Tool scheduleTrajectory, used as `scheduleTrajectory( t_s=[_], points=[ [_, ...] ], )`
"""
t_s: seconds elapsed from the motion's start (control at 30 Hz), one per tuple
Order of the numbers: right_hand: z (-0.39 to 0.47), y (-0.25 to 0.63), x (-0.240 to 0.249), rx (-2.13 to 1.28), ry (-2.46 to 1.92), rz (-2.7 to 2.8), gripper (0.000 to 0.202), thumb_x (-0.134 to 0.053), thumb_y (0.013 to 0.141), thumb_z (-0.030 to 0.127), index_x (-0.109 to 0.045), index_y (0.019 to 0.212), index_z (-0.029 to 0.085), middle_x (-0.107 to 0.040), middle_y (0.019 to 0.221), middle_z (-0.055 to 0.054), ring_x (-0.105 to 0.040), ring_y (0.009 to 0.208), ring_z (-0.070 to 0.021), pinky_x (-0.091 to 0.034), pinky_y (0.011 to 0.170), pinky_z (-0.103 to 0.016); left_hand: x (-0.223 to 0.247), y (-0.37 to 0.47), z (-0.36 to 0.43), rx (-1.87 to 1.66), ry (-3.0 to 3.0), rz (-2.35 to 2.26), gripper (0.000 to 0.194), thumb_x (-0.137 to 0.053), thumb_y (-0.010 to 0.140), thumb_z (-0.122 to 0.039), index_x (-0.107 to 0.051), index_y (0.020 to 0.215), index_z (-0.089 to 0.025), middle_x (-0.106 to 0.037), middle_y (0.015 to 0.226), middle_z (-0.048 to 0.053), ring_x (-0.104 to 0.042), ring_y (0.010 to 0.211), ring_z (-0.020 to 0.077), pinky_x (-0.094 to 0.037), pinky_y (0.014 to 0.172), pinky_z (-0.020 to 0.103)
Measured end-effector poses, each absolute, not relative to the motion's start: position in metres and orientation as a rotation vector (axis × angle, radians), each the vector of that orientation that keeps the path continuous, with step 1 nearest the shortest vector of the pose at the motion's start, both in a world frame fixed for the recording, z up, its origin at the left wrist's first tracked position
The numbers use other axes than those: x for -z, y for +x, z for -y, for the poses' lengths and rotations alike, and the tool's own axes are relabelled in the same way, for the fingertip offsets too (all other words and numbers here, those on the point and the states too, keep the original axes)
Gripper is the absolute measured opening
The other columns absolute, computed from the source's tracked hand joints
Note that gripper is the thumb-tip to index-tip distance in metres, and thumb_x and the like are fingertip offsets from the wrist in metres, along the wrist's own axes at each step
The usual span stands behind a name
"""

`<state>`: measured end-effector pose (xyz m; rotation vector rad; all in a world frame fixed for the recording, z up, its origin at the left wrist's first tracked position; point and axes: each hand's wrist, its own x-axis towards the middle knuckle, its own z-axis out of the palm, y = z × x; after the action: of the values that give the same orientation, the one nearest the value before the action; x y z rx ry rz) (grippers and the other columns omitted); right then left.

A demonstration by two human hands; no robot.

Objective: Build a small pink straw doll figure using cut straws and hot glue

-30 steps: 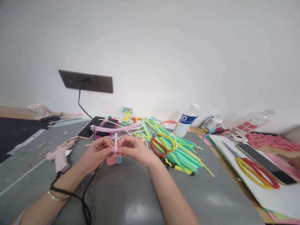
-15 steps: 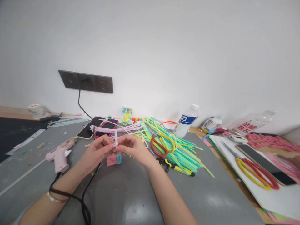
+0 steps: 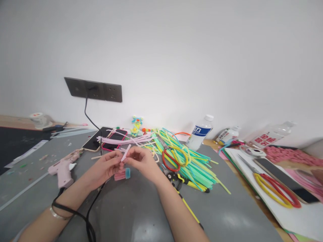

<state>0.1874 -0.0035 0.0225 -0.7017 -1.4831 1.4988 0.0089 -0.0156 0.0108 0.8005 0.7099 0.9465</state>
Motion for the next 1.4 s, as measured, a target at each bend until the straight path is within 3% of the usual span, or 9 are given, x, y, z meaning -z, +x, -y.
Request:
scheduleTrajectory(
  t_s=[0.37,0.87,1.07,1.23,1.4],
  points=[
    [0.0034,0.1802,-0.0216,-1.494,-0.718,1.446,0.031,-0.076,0.077,0.044,-0.059,0.077,0.018,-0.058,0.066,0.003,-0.052,0.054,-0.0091,-0.044,0.055,-0.023,-0.0078,0.0125,0.0178,-1.183,1.066,-0.774,0.026,-0.083,0.071,-0.035,-0.066,0.076,-0.016,-0.066,0.067,-0.003,-0.062,0.063,0.0100,-0.052,0.063,0.021],
    [0.0011,0.1840,-0.0212,-1.535,-0.799,1.480,0.034,-0.076,0.075,0.047,-0.062,0.078,0.016,-0.059,0.064,0.003,-0.050,0.053,-0.0076,-0.041,0.053,-0.021,-0.0031,0.0065,0.0110,-0.994,0.946,-0.871,0.034,-0.089,0.060,-0.035,-0.071,0.079,-0.012,-0.067,0.063,-0.001,-0.060,0.058,0.0087,-0.048,0.060,0.020],
    [0.0028,0.1854,-0.0202,-1.588,-0.831,1.462,0.036,-0.077,0.074,0.047,-0.059,0.078,0.017,-0.058,0.064,0.004,-0.050,0.055,-0.0081,-0.039,0.055,-0.022,-0.0066,0.0068,0.0126,-0.948,0.993,-0.847,0.031,-0.088,0.061,-0.034,-0.067,0.068,-0.012,-0.064,0.062,-0.002,-0.058,0.059,0.0089,-0.046,0.060,0.020],
    [0.0026,0.1856,-0.0188,-1.590,-0.870,1.448,0.041,-0.071,0.078,0.053,-0.066,0.091,0.015,-0.059,0.069,0.002,-0.050,0.056,-0.0086,-0.037,0.056,-0.023,-0.0058,0.0084,0.0122,-0.972,1.057,-0.849,0.027,-0.085,0.065,-0.033,-0.067,0.069,-0.013,-0.064,0.063,-0.002,-0.057,0.060,0.0094,-0.044,0.059,0.020],
    [0.0018,0.1848,-0.0187,-1.628,-0.843,1.425,0.035,-0.080,0.071,0.045,-0.069,0.085,0.015,-0.062,0.076,0.001,-0.046,0.059,-0.0074,-0.031,0.053,-0.021,-0.0039,0.0075,0.0123,-0.947,1.136,-0.873,0.026,-0.082,0.070,-0.036,-0.068,0.069,-0.013,-0.066,0.062,-0.001,-0.056,0.057,0.0093,-0.044,0.058,0.020]
  ],
)
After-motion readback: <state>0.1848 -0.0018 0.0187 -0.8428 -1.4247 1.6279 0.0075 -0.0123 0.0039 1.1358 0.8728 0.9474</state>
